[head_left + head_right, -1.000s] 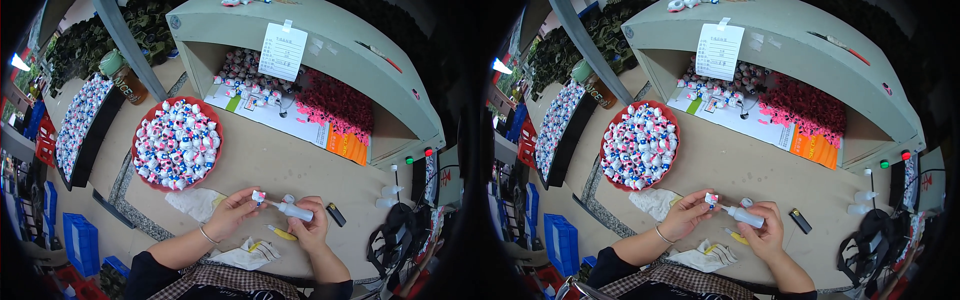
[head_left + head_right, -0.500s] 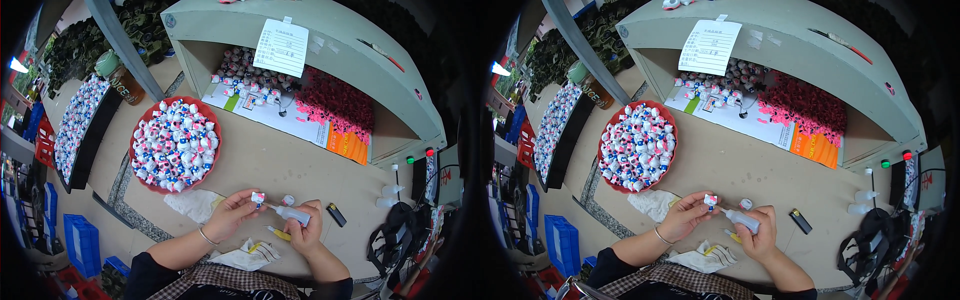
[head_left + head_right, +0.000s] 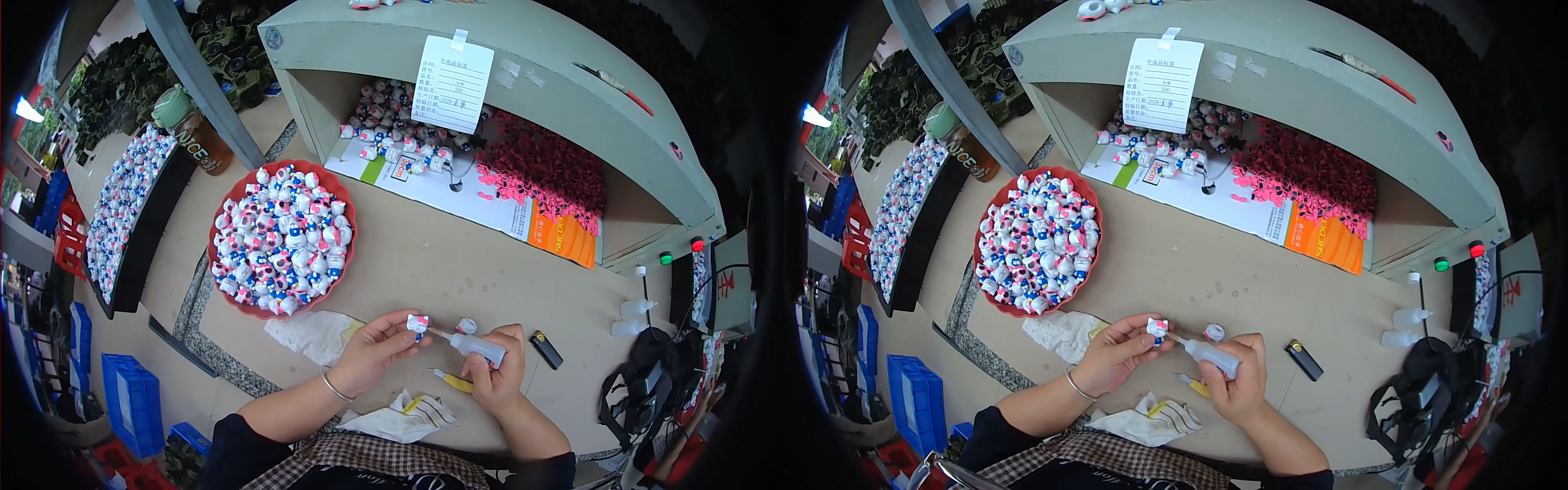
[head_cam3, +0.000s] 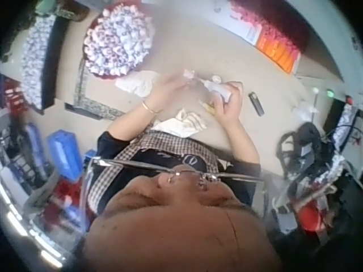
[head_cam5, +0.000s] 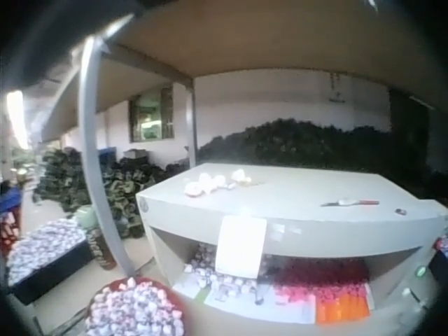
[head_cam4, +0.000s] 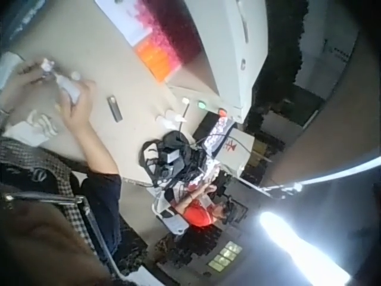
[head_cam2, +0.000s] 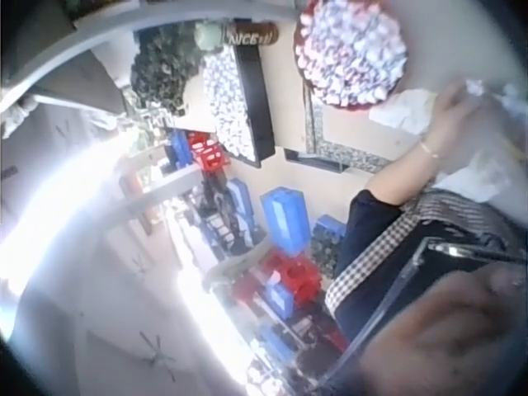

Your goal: The person assembles small toy figurines by applying glue from a dispenser bottle and attaching pieces together by hand, occasionally placing figurines on top of the shelf.

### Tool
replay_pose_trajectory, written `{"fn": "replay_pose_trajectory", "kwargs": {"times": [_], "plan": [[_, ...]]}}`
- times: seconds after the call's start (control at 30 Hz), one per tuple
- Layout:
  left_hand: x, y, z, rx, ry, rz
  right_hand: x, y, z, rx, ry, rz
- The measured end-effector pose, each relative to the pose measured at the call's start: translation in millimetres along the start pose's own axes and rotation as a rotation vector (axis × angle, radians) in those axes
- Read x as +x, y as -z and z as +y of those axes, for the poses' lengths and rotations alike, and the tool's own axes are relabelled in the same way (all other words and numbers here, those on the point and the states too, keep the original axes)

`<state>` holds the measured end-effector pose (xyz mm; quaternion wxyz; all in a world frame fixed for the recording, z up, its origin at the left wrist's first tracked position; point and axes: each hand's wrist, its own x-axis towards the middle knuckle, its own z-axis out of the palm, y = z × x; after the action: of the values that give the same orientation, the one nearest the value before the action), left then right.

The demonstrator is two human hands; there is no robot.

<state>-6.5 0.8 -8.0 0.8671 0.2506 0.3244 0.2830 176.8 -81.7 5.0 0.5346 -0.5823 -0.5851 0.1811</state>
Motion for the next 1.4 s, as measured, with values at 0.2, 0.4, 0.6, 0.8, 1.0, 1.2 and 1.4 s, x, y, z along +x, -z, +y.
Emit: {"fn": "replay_pose_trajectory", "kwargs": {"times": [0.2,0.4,0.6,0.8,1.0,1.2,1.4], "plan": [[-0.4,-2.0,0.0,-0.002,0.001,0.001,-0.2,7.1,5.4,-0.091,0.109,-0.126],[-1.2,-1.3,-0.4,-0.017,-0.033,0.017,-2.0,8.0,6.8,-0.106,0.102,-0.121],[-0.2,-2.1,-2.0,-0.018,-0.050,0.019,-4.2,5.2,3.2,-0.037,-0.001,-0.039],[-2.0,-4.8,-1.8,0.083,-0.057,0.022,-3.7,-0.4,-6.0,0.173,-0.151,0.002],[-3.1,-6.1,-2.3,0.140,-0.039,0.031,-1.3,4.4,3.4,-0.011,0.039,-0.141],[-1.9,-3.7,-4.9,0.170,-0.062,0.013,-2.8,-2.0,0.8,0.021,-0.028,-0.040],[-1.0,-3.5,-6.8,0.203,-0.085,0.015,-3.7,-1.3,1.4,-0.006,-0.019,-0.063]]}}
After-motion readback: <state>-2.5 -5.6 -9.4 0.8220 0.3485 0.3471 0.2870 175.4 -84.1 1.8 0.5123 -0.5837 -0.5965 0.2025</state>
